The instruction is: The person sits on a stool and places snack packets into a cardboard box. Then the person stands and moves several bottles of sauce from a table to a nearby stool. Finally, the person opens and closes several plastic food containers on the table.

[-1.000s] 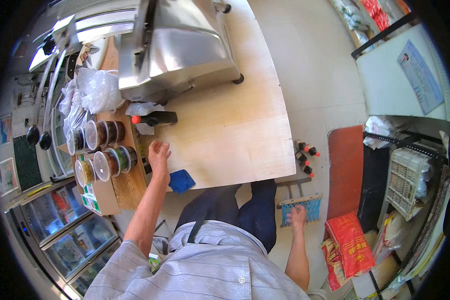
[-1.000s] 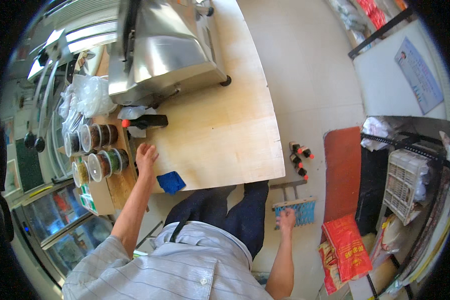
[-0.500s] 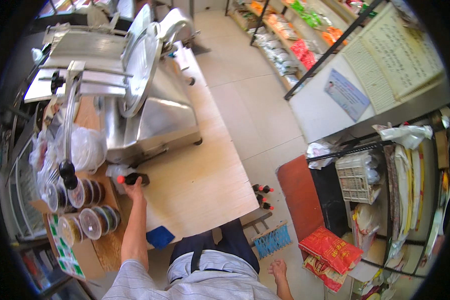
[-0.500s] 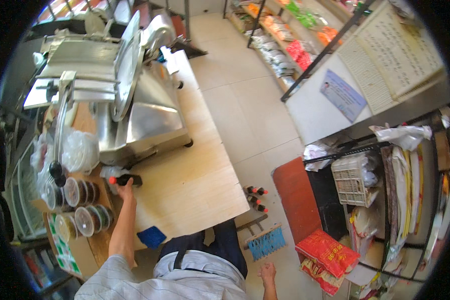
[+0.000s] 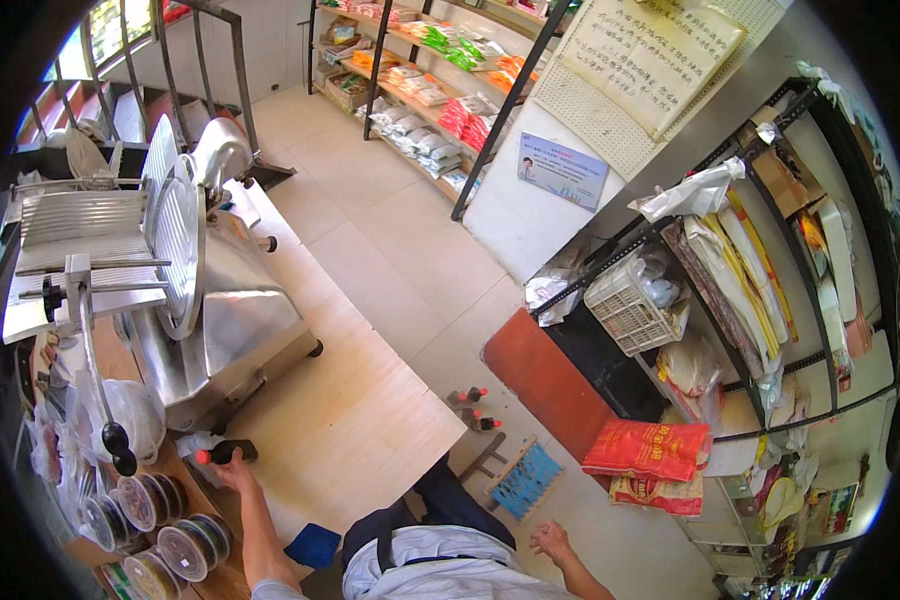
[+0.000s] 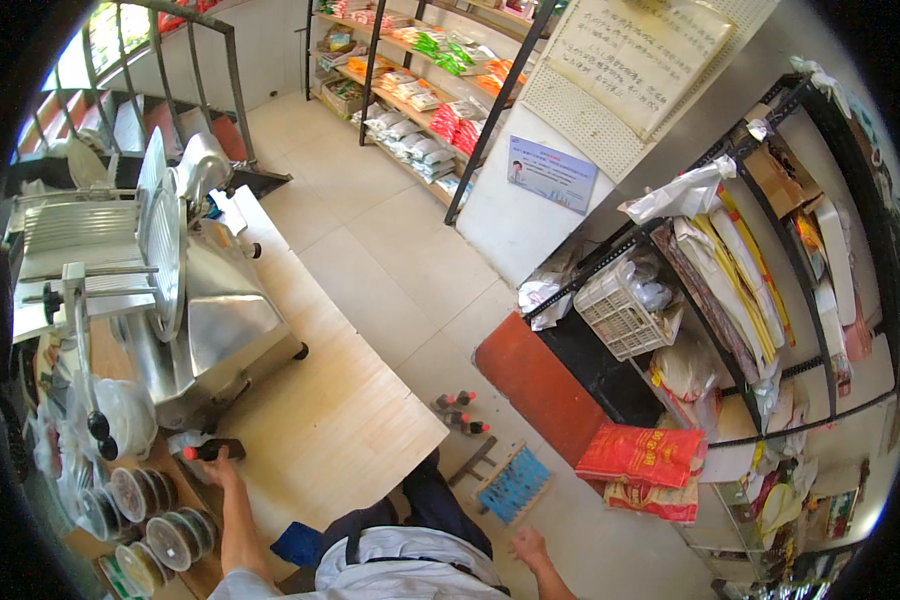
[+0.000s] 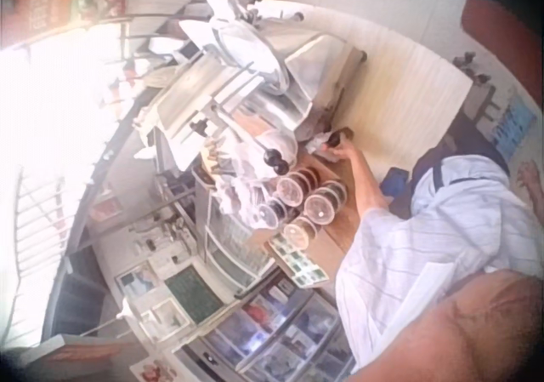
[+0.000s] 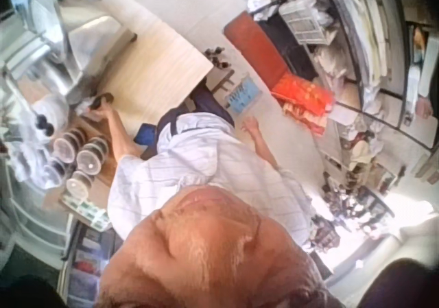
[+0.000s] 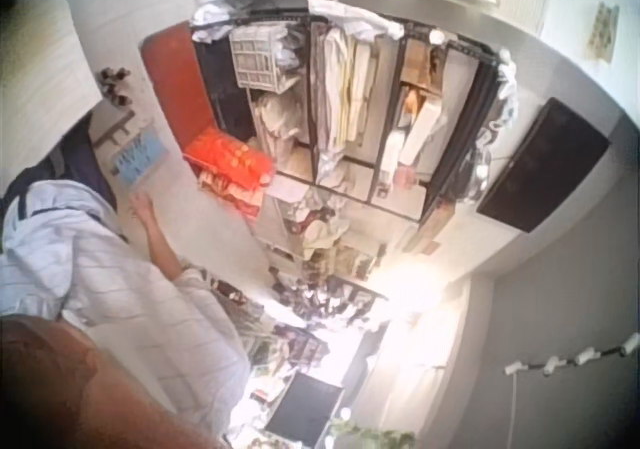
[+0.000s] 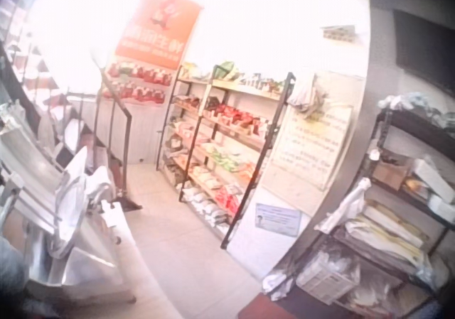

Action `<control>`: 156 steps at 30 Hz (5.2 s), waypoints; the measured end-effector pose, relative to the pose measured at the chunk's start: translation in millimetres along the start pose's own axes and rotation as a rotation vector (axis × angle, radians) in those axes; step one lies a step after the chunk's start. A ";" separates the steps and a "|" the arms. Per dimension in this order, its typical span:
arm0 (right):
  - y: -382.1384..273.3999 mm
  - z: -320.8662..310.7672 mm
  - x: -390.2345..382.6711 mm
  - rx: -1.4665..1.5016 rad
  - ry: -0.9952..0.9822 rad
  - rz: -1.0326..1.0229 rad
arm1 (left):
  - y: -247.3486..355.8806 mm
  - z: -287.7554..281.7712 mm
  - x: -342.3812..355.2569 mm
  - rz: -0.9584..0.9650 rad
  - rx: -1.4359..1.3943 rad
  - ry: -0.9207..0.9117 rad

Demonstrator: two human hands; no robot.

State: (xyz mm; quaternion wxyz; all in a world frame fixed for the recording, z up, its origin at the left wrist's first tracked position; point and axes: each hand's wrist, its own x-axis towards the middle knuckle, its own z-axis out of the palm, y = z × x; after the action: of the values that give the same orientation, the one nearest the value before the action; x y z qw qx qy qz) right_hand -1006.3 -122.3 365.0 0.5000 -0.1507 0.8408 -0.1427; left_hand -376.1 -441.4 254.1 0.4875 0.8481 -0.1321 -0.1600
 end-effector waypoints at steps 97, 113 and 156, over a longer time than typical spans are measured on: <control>-380.1 -31.6 -220.8 0.657 -0.113 -1.145 | 269.8 -124.6 -280.1 0.115 -0.522 -1.620; -375.3 -40.3 -227.7 0.328 -0.151 -1.019 | 258.1 -119.3 -285.7 0.370 -0.642 -1.550; -230.1 -92.8 359.2 -0.475 0.225 -0.128 | 195.4 18.1 -394.2 -0.323 0.307 -1.029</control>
State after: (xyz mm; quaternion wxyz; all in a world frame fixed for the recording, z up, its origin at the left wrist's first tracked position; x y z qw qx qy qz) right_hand -1226.1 -466.6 211.0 0.3438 -0.2997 0.8899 0.0116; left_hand -756.9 -401.5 471.5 0.2006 0.7314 -0.2431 -0.6048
